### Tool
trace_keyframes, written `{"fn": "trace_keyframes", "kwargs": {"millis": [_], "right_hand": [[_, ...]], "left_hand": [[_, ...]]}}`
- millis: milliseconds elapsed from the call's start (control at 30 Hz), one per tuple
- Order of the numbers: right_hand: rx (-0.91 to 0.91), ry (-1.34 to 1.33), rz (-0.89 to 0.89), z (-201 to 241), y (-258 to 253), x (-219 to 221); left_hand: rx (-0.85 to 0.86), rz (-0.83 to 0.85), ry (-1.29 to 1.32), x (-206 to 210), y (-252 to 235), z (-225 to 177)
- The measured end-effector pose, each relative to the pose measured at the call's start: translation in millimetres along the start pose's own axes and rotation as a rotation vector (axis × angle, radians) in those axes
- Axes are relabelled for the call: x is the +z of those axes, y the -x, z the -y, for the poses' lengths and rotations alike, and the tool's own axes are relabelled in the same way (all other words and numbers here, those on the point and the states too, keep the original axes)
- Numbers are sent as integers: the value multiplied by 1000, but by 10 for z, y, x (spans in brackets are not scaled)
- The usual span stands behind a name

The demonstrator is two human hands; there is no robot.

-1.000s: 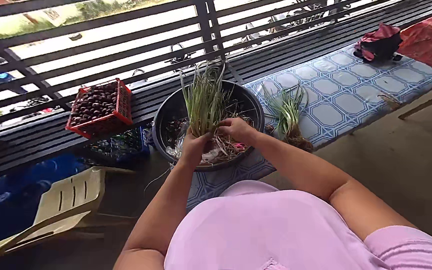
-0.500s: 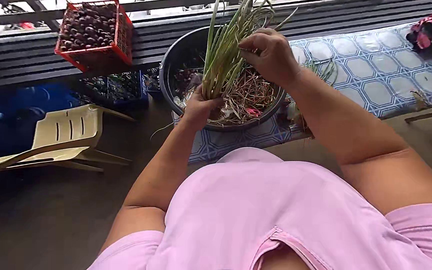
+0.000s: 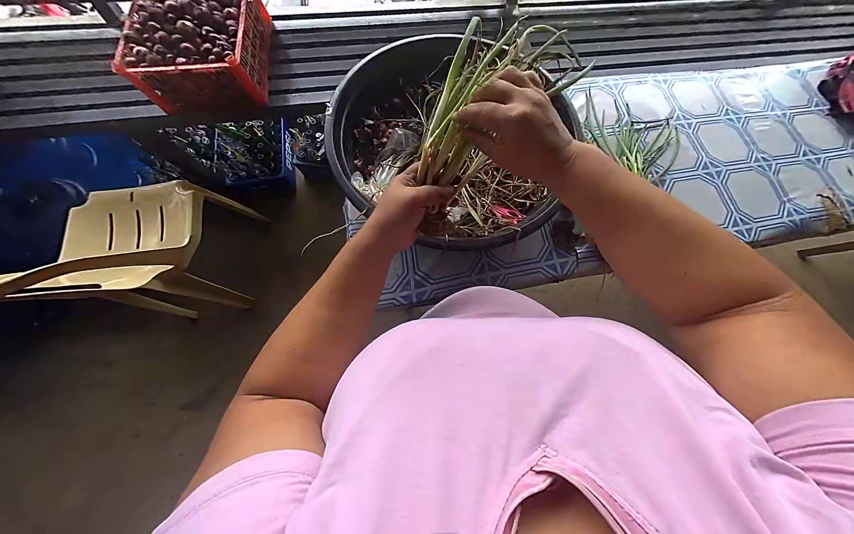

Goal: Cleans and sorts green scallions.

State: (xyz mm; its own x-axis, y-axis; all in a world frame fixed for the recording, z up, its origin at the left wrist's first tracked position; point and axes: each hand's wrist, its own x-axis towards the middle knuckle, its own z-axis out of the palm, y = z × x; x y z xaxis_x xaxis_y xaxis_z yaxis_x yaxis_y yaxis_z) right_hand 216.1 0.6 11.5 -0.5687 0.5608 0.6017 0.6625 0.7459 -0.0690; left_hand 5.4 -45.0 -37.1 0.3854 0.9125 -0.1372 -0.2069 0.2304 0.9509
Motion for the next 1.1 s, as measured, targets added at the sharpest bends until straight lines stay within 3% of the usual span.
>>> {"fn": "trace_keyframes", "kwargs": {"millis": [233,633,767,1100], "right_hand": [[-70,57,148,0,-75,40],[50,-63,532,-60,-171,-257],[207,-119,662,-23,-221,-329],[233,-77,723,13,-239,-283]], "left_hand": [[-37,-52,-143,-15,-1,-62],[-139,-118,-429,130,-138,-215],[-130,-111,-463,117,-115,-226],[-118,-92,-435,106,-89,-199]]}}
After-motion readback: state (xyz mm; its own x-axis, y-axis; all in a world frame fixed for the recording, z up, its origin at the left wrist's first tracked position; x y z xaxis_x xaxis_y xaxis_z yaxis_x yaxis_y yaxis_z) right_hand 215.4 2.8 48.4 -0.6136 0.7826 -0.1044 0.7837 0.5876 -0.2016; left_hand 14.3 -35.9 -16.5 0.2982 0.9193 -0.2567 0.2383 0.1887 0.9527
